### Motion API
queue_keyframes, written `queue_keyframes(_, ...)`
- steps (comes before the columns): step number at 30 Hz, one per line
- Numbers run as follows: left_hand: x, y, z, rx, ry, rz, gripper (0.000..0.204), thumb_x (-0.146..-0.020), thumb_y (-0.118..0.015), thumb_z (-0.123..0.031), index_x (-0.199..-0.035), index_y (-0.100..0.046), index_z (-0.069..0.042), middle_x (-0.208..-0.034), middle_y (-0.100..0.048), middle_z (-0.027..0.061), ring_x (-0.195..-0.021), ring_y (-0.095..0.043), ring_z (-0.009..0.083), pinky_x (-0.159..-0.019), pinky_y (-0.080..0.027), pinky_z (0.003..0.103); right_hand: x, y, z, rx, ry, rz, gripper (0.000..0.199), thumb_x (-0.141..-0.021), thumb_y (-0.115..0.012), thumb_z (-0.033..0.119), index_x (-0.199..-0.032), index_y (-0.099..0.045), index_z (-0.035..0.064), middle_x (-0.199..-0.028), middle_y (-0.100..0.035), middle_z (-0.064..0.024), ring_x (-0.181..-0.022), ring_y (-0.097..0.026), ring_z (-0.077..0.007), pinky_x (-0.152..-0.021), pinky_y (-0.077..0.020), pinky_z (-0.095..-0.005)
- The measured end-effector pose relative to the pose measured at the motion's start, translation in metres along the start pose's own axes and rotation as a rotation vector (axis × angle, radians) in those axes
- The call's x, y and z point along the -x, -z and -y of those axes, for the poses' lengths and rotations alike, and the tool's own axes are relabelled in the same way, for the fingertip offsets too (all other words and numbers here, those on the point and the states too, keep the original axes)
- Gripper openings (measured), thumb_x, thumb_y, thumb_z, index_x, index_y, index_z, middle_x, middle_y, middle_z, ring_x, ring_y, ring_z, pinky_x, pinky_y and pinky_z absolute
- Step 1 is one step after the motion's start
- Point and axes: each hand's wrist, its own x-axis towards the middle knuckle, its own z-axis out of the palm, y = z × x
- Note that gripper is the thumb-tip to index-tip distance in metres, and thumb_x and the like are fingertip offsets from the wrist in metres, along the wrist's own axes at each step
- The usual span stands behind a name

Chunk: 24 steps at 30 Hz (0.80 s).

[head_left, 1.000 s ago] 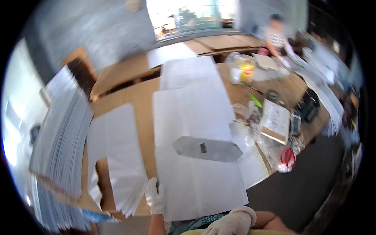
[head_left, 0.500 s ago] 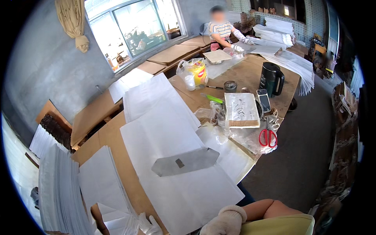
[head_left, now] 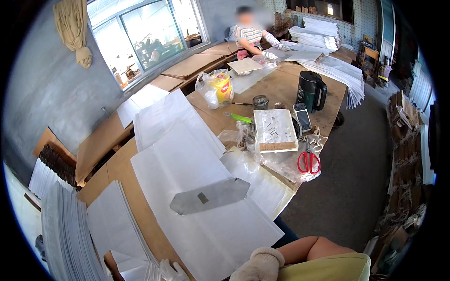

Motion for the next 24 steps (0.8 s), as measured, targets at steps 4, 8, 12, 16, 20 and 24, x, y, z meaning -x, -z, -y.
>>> queue_keyframes(4, -0.001, -0.004, -0.001, -0.013, -0.014, -0.003, 0.036, -0.102, -0.062, -0.027, -0.122, -0.067, 0.003, -0.114, -0.07, 0.0238, -0.105, -0.065, 0.0419, -0.097, -0.051, 0.051, 0.013, 0.009, 0.001, 0.297, -0.138, -0.231, 0.04, -0.096, -0.081, 0.027, -0.127, -0.073, 0.0044, -0.123, -0.073, -0.0177, -0.112, -0.066, -0.0205, -0.101, -0.0525, -0.0461)
queue_keyframes(8, -0.003, 0.016, -0.007, -0.09, -0.014, 0.024, 0.037, -0.103, -0.063, -0.029, -0.123, -0.068, 0.001, -0.113, -0.07, 0.0221, -0.104, -0.066, 0.0397, -0.097, -0.052, 0.05, -0.034, 0.011, 0.103, 0.219, 0.474, -0.664, 0.036, -0.108, -0.056, 0.031, -0.127, -0.062, 0.0004, -0.091, -0.06, -0.0052, -0.082, -0.056, -0.0165, -0.083, -0.0471, -0.0345)
queue_keyframes(12, 0.002, -0.006, -0.004, -0.039, 0.167, 0.026, 0.035, -0.095, -0.068, -0.015, -0.125, -0.066, 0.002, -0.134, -0.065, 0.0228, -0.128, -0.059, 0.0429, -0.112, -0.044, 0.053, -0.04, 0.023, 0.173, 0.444, 0.841, -0.837, 0.055, -0.109, -0.057, 0.044, -0.141, -0.056, -0.0004, -0.083, -0.059, -0.005, -0.071, -0.051, -0.0158, -0.079, -0.0465, -0.0346)
queue_keyframes(16, -0.016, 0.014, -0.022, 0.016, 0.045, 0.123, 0.031, -0.098, -0.066, -0.022, -0.117, -0.069, 0.003, -0.112, -0.072, 0.0246, -0.105, -0.066, 0.0442, -0.097, -0.053, 0.052, -0.028, 0.026, 0.161, 0.457, 0.682, -0.472, 0.044, -0.108, -0.058, 0.025, -0.146, -0.056, 0.0032, -0.08, -0.062, -0.0063, -0.068, -0.057, -0.0138, -0.067, -0.0472, -0.031)
queue_keyframes(20, 0.003, -0.01, 0.011, -0.046, 0.046, -0.001, 0.04, -0.099, -0.063, -0.023, -0.127, -0.067, 0.005, -0.123, -0.069, 0.0286, -0.115, -0.064, 0.0463, -0.105, -0.048, 0.053, -0.024, 0.037, 0.143, 0.682, 0.117, -0.499, 0.033, -0.102, -0.066, 0.031, -0.121, -0.068, 0.0036, -0.081, -0.066, -0.0093, -0.068, -0.064, -0.0206, -0.066, -0.0498, -0.0386)
queue_keyframes(24, 0.008, -0.023, 0.022, -0.039, -0.026, -0.075, 0.039, -0.098, -0.064, -0.024, -0.124, -0.068, 0.004, -0.119, -0.07, 0.0269, -0.112, -0.064, 0.045, -0.102, -0.049, 0.053, -0.008, 0.087, 0.07, 1.492, -0.16, -0.64, 0.031, -0.095, -0.07, 0.029, -0.114, -0.066, 0.0056, -0.108, -0.071, -0.012, -0.096, -0.067, -0.0283, -0.086, -0.0513, -0.0448)
